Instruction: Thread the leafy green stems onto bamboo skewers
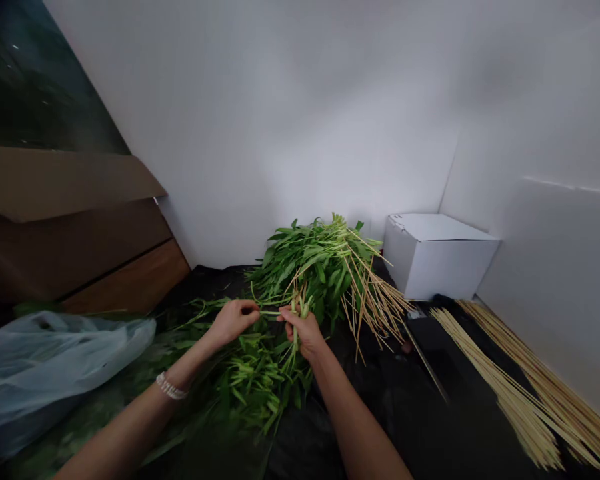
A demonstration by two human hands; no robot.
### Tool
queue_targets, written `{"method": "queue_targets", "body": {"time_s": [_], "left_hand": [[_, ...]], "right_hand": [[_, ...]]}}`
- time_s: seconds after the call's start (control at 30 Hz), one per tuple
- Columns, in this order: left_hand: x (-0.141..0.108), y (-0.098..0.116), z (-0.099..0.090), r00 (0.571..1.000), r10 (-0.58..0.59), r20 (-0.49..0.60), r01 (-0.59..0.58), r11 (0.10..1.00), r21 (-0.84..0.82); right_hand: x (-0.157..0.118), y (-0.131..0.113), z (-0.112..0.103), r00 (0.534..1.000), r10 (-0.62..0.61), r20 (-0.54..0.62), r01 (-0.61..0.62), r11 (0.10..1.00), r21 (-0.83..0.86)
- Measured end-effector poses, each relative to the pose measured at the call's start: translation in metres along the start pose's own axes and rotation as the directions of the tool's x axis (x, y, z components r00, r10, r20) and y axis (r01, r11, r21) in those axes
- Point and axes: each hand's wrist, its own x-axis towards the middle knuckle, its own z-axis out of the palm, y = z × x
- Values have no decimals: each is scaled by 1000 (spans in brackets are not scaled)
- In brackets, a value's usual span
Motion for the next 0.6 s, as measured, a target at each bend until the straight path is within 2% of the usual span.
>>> {"method": "queue_targets", "body": {"time_s": [0.07,0.13,0.2,0.23,0.27,0.3,0.33,0.37,0.4,0.43,0.5,0.6], "left_hand": [[6,-5,-7,991,-59,-122,44,991,-128],[10,-12,-24,975,-103,-198,56,972,-230],[10,-20,-47,962,-134,-238,57,950,-306],[9,-25,-59,967,-139,-213,62,941,-333],[7,-30,-70,982,-139,-129,91,941,-327],[5,-34,-79,991,-134,14,132,948,-290],[5,-39,-85,977,-124,172,162,960,-228],[5,-44,-88,946,-115,304,169,973,-158],[8,-49,-88,919,-106,380,153,984,-96],[13,-54,-84,913,-105,393,130,991,-38],[30,-64,-68,952,-116,282,101,993,66],[63,-77,-37,971,-168,170,139,975,173]], "right_hand": [[1,0,-1,1000,7,9,-8,998,59],[3,-3,-5,1000,8,-11,-7,990,143],[6,-8,-11,999,32,-39,-22,973,229],[7,-10,-13,997,58,-49,-43,963,266],[7,-12,-15,994,90,-54,-70,952,298],[8,-12,-17,991,124,-55,-99,941,324],[9,-12,-18,986,157,-52,-130,930,345],[10,-11,-18,981,188,-46,-160,919,360],[10,-9,-18,975,217,-38,-187,909,373],[11,-7,-18,970,243,-31,-213,899,382],[12,-3,-19,959,281,-21,-251,885,392],[13,1,-20,961,275,37,-268,887,377]]}}
